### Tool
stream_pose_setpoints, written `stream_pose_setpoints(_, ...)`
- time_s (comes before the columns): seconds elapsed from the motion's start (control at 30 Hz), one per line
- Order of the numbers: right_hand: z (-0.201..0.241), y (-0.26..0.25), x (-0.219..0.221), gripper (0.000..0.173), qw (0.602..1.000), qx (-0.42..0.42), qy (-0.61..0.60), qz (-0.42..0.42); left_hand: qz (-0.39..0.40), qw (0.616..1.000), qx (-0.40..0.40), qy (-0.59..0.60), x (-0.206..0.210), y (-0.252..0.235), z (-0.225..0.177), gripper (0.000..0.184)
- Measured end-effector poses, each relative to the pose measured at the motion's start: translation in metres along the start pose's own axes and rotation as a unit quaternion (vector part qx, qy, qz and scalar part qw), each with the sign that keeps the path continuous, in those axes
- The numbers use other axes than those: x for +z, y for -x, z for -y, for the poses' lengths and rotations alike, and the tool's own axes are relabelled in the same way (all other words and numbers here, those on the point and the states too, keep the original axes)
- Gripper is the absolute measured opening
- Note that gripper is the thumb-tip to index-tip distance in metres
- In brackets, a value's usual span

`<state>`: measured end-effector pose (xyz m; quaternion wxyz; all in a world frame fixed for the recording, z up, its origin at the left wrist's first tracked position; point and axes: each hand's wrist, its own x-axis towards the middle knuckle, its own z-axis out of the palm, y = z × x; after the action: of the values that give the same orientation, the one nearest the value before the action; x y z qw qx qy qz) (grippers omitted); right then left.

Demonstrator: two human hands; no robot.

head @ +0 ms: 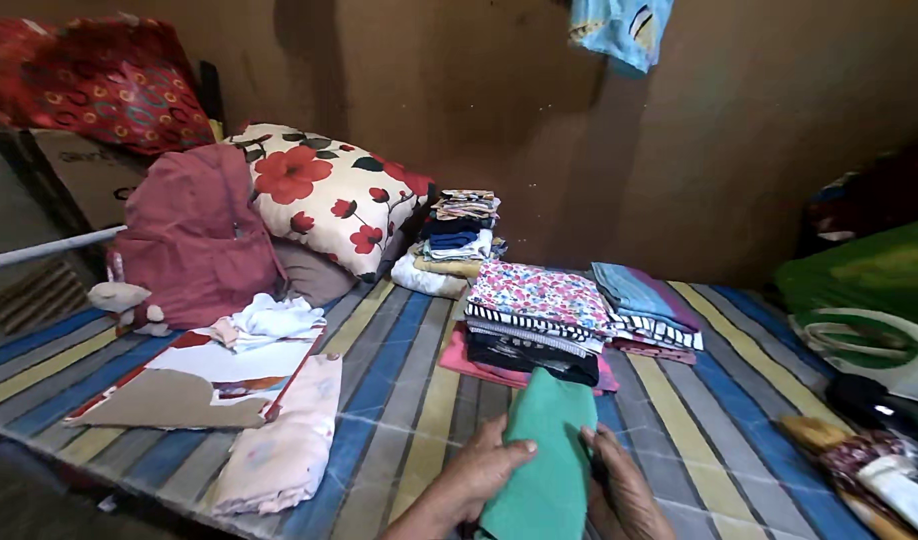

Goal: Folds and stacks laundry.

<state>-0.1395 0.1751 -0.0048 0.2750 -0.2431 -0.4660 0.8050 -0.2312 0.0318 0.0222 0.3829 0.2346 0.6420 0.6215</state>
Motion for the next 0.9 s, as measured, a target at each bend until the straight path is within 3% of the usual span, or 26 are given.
stream_pose_setpoints(0.1, 0.005, -0.006, -0.006, 0.035, 0.994, 0.06, 0.09, -0.005, -0.013, 0.99, 0.032, -0.14, -0.016, 0.005, -0.013, 0.047)
stream_pose_setpoints(0.2, 0.011, -0.002, -0.005, 0.045, 0.97, 0.035, 0.236, 0.049, -0.067, 0.982, 0.05, -0.167, -0.033, 0.007, -0.041, 0.049)
stream_pose_setpoints(0.33, 0.0, -0.004, 0.001, 0.041, 0.898, -0.074, 0.414, 0.13, -0.156, 0.985, 0.055, -0.04, -0.041, -0.022, -0.088, 0.04)
stream_pose_setpoints(0.47, -0.008, -0.006, 0.016, 0.036, 0.781, -0.097, 0.595, 0.163, -0.214, 0.967, 0.119, 0.072, -0.033, -0.074, -0.144, 0.039)
stream_pose_setpoints(0.57, -0.012, -0.005, 0.019, 0.032, 0.725, -0.115, 0.656, 0.173, -0.175, 0.965, 0.169, 0.094, -0.031, -0.112, -0.18, 0.042)
stream_pose_setpoints(0.7, -0.008, -0.006, 0.019, 0.03, 0.723, -0.107, 0.654, 0.194, -0.153, 0.955, 0.19, 0.171, -0.026, -0.161, -0.195, 0.036)
stream_pose_setpoints(0.8, -0.009, -0.003, 0.019, 0.029, 0.727, -0.112, 0.648, 0.198, -0.101, 0.977, 0.178, 0.066, -0.035, -0.181, -0.192, 0.04)
stream_pose_setpoints(0.9, -0.012, 0.002, 0.021, 0.028, 0.722, -0.137, 0.647, 0.204, 0.009, 0.974, 0.209, -0.08, -0.048, -0.184, -0.212, 0.03)
